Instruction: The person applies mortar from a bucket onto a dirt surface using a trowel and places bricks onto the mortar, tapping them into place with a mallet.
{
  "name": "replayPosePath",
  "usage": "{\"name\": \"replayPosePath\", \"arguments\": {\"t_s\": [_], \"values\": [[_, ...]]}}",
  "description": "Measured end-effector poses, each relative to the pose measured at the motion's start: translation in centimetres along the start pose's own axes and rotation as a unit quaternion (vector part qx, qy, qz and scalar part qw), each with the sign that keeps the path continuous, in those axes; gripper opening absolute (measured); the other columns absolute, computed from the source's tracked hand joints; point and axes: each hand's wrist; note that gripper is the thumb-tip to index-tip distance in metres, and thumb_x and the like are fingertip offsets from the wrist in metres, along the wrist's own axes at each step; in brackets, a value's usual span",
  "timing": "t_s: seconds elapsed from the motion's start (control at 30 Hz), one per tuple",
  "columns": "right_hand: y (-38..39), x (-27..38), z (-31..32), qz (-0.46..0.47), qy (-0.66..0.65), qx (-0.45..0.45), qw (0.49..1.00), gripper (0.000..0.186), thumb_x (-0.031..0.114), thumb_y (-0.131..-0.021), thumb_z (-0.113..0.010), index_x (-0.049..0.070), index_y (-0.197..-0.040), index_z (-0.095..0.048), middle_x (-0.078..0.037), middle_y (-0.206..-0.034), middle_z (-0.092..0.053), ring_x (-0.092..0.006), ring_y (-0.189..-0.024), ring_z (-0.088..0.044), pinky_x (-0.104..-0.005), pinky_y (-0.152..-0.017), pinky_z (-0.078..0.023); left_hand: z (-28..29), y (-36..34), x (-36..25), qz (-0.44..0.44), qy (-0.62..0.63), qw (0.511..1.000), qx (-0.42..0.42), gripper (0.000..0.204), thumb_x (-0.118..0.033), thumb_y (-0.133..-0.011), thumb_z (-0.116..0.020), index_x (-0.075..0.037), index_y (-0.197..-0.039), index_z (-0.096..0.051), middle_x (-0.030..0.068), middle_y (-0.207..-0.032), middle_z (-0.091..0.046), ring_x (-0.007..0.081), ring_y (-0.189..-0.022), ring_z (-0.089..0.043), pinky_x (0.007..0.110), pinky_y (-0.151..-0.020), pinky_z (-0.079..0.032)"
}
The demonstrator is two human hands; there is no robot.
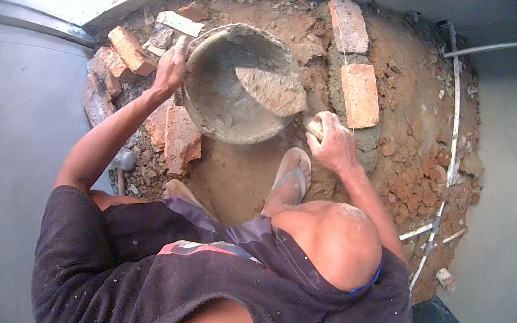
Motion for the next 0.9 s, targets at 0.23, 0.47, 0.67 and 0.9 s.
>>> {"name": "replayPosePath", "arguments": {"t_s": [0.23,0.47,0.67,0.9], "values": [[0.4,-3.2,-3.5,-0.085,0.062,0.125,0.987,0.038,0.019,-0.084,-0.065,0.005,-0.113,-0.046,-0.023,-0.105,-0.065,-0.0458,-0.098,-0.063,-0.0543,-0.080,-0.050,-0.1,-0.5,-3.6,-0.039,-0.031,0.994,0.092,0.048,-0.044,-0.097,-0.058,0.003,-0.090,-0.065,0.0049,-0.075,-0.060,0.0124,-0.072,-0.051,0.032,-0.068,-0.043],[3.6,-3.9,-2.8,-0.166,0.062,0.167,0.970,0.038,0.018,-0.085,-0.066,0.007,-0.116,-0.047,-0.023,-0.102,-0.066,-0.0457,-0.098,-0.062,-0.0543,-0.080,-0.050,-1.1,-2.4,-2.2,-0.039,0.013,0.994,0.100,0.046,-0.042,-0.098,-0.058,0.002,-0.093,-0.066,0.0081,-0.072,-0.059,0.0159,-0.071,-0.051,0.035,-0.070,-0.044],[8.5,-6.3,-1.0,-0.180,0.069,0.153,0.969,0.040,0.016,-0.081,-0.067,0.006,-0.115,-0.050,-0.022,-0.099,-0.067,-0.0450,-0.096,-0.063,-0.0524,-0.081,-0.050,-1.0,-2.5,-1.6,-0.054,-0.004,0.994,0.095,0.048,-0.043,-0.096,-0.059,0.004,-0.092,-0.064,0.0127,-0.071,-0.058,0.0183,-0.071,-0.052,0.037,-0.069,-0.044],[8.0,-5.0,5.5,-0.125,0.069,0.095,0.985,0.040,0.022,-0.080,-0.068,0.005,-0.114,-0.057,-0.022,-0.111,-0.063,-0.0409,-0.102,-0.062,-0.0497,-0.086,-0.051,-1.3,-3.2,-1.4,-0.074,-0.034,0.994,0.079,0.049,-0.044,-0.097,-0.056,0.004,-0.096,-0.065,0.0198,-0.079,-0.064,0.0228,-0.076,-0.057,0.040,-0.074,-0.046]]}}
Point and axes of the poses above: each hand's wrist, its own y-axis away from the middle knuckle, its own z-axis out of the back of the hand, x = y × z
